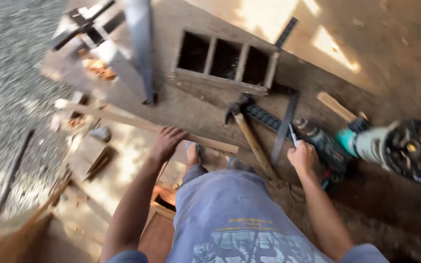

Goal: Shaping and cutting a piece of wood for a furniture frame using an angle grinder and a hand saw.

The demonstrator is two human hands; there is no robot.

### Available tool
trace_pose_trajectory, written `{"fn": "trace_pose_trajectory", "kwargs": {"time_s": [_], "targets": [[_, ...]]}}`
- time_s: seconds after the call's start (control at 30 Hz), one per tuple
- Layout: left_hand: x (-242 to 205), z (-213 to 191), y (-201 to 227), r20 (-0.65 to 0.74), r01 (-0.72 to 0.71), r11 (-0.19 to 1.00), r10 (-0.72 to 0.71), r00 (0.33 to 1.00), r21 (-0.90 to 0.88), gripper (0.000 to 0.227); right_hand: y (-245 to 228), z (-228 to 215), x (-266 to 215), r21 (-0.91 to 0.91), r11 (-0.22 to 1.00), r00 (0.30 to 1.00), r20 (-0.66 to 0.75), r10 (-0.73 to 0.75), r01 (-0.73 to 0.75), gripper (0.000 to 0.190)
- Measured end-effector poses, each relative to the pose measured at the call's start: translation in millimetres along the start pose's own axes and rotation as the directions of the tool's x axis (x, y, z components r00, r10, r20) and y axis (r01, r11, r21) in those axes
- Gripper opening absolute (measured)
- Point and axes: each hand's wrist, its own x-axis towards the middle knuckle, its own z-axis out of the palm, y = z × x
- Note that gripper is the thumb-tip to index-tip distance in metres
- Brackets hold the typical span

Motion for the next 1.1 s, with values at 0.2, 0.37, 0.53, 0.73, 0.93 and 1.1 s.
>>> {"fn": "trace_pose_trajectory", "kwargs": {"time_s": [0.2, 0.37, 0.53, 0.73, 0.93, 1.1], "targets": [[18.4, 12.6, -40.3, 0.042, 0.032, 0.999, -0.033, 0.999, 0.023, 0.045, 3.8, 75.8, -24.7, 0.207, 0.917, 0.931, -0.061, 0.361, -0.342, 0.03], [25.7, 28.0, -58.6, 0.074, 0.003, 0.999, -0.006, 0.997, 0.045, 0.035, -38.6, 78.2, -0.9, 0.234, 0.85, 0.879, 0.049, 0.475, -0.472, 0.059], [29.6, -24.4, -29.9, -0.053, -0.027, 1.0, 0.026, 0.998, -0.007, 0.036, -28.4, 85.9, 1.4, 0.439, 0.667, 0.795, 0.248, 0.554, -0.602, 0.044], [43.0, -65.9, -29.7, -0.096, 0.017, 0.998, -0.022, 0.995, -0.056, 0.05, -30.7, 63.3, 1.4, 0.794, 0.311, 0.808, 0.345, 0.478, -0.523, 0.027], [43.9, -35.3, -41.2, 0.066, 0.047, 0.998, -0.045, 0.997, -0.029, 0.043, -32.4, 56.9, -34.1, 0.904, 0.112, 0.865, 0.352, 0.357, -0.414, 0.031], [26.2, 4.8, -64.6, 0.083, -0.007, 0.997, 0.001, 0.997, 0.079, 0.047, -58.8, -32.0, -39.7, 0.881, 0.019, 0.856, 0.455, 0.245, -0.473, 0.034]]}}
